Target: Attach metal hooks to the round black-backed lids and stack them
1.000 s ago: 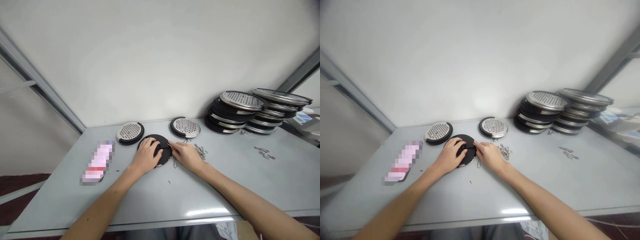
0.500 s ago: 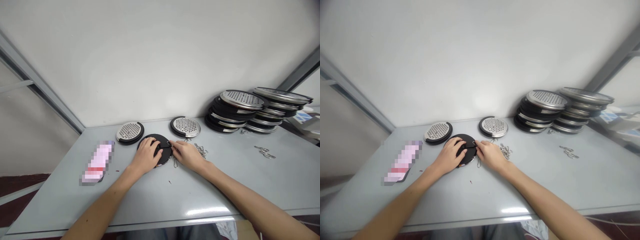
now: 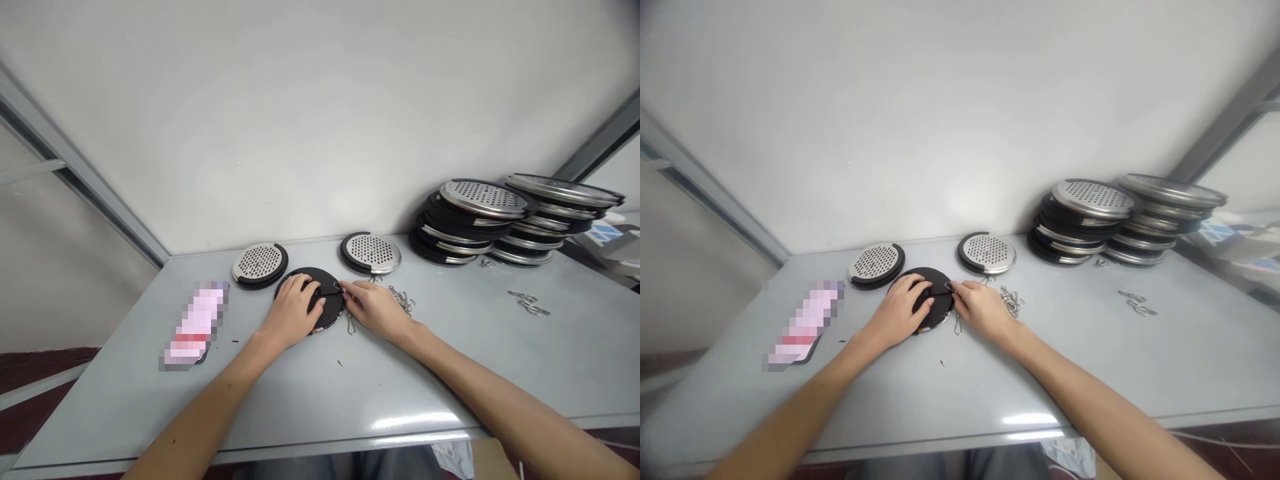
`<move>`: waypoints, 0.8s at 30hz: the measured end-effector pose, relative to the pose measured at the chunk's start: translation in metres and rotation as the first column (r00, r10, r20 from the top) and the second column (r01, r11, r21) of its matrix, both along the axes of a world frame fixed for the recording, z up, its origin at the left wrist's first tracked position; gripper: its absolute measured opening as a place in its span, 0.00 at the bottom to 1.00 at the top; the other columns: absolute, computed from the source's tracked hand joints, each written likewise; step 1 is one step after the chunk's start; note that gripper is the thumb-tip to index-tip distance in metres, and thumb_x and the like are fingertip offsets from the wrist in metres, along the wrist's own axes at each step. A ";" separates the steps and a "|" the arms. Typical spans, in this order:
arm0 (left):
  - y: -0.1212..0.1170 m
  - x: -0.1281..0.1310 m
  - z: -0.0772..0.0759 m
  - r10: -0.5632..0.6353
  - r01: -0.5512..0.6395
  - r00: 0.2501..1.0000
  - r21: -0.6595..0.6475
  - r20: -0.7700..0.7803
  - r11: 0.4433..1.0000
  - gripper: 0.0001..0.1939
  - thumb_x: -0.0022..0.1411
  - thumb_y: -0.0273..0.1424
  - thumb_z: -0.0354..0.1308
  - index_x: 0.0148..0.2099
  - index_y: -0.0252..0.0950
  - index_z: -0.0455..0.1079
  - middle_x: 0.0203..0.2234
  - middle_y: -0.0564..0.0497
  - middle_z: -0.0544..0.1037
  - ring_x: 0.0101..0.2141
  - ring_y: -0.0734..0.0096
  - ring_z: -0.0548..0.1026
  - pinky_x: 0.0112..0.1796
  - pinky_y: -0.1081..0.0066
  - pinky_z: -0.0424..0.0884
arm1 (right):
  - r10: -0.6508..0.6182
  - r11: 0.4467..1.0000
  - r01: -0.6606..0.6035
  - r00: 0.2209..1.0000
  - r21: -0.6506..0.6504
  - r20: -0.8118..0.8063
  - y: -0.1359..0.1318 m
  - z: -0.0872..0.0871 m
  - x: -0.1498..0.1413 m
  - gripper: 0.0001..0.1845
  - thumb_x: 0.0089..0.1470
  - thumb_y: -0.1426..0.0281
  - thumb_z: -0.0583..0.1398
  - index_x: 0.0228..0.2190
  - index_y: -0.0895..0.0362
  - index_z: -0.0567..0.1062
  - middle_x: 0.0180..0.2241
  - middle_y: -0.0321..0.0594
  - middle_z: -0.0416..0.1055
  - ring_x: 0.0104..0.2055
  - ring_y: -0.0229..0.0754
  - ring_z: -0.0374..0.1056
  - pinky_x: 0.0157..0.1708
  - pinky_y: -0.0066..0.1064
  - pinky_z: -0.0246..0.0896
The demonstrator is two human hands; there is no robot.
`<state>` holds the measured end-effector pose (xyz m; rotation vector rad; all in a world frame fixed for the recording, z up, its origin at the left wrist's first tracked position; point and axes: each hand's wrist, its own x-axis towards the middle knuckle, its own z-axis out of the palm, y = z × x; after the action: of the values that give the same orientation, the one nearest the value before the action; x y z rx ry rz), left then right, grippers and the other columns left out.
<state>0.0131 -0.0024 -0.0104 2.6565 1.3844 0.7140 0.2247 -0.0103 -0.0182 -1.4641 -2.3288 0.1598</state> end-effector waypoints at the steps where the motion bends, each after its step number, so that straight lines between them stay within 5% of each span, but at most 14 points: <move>1: 0.000 0.000 0.000 0.003 -0.003 1.000 0.000 0.000 1.000 0.16 0.65 0.33 0.50 0.52 0.34 0.68 0.49 0.42 0.69 0.52 0.57 0.66 0.54 0.55 0.63 | -0.007 1.000 0.006 0.999 -0.007 -0.032 0.000 0.000 0.000 0.18 0.60 0.70 0.50 0.47 0.57 0.73 0.33 0.43 0.74 0.34 0.42 0.70 0.31 0.29 0.59; 11: -0.001 0.001 0.002 0.027 -0.027 1.000 -0.005 -0.011 1.000 0.15 0.65 0.33 0.49 0.52 0.34 0.68 0.48 0.42 0.70 0.51 0.57 0.67 0.54 0.55 0.63 | -0.156 0.962 0.027 0.869 -0.271 -0.469 0.003 0.006 -0.001 0.16 0.56 0.67 0.54 0.42 0.55 0.79 0.31 0.37 0.78 0.31 0.39 0.71 0.33 0.28 0.63; 24: 0.000 0.003 0.000 0.040 -0.039 0.999 0.003 -0.022 0.999 0.16 0.65 0.33 0.49 0.52 0.33 0.68 0.48 0.42 0.69 0.51 0.58 0.66 0.54 0.56 0.63 | -0.163 0.958 0.044 0.898 -0.284 -0.408 0.003 0.007 -0.003 0.18 0.56 0.65 0.53 0.41 0.58 0.78 0.21 0.35 0.72 0.23 0.37 0.63 0.29 0.28 0.58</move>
<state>0.0161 -0.0026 -0.0104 2.6534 1.4461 0.6929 0.2220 -0.0071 -0.0116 -1.4900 -1.9187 0.7194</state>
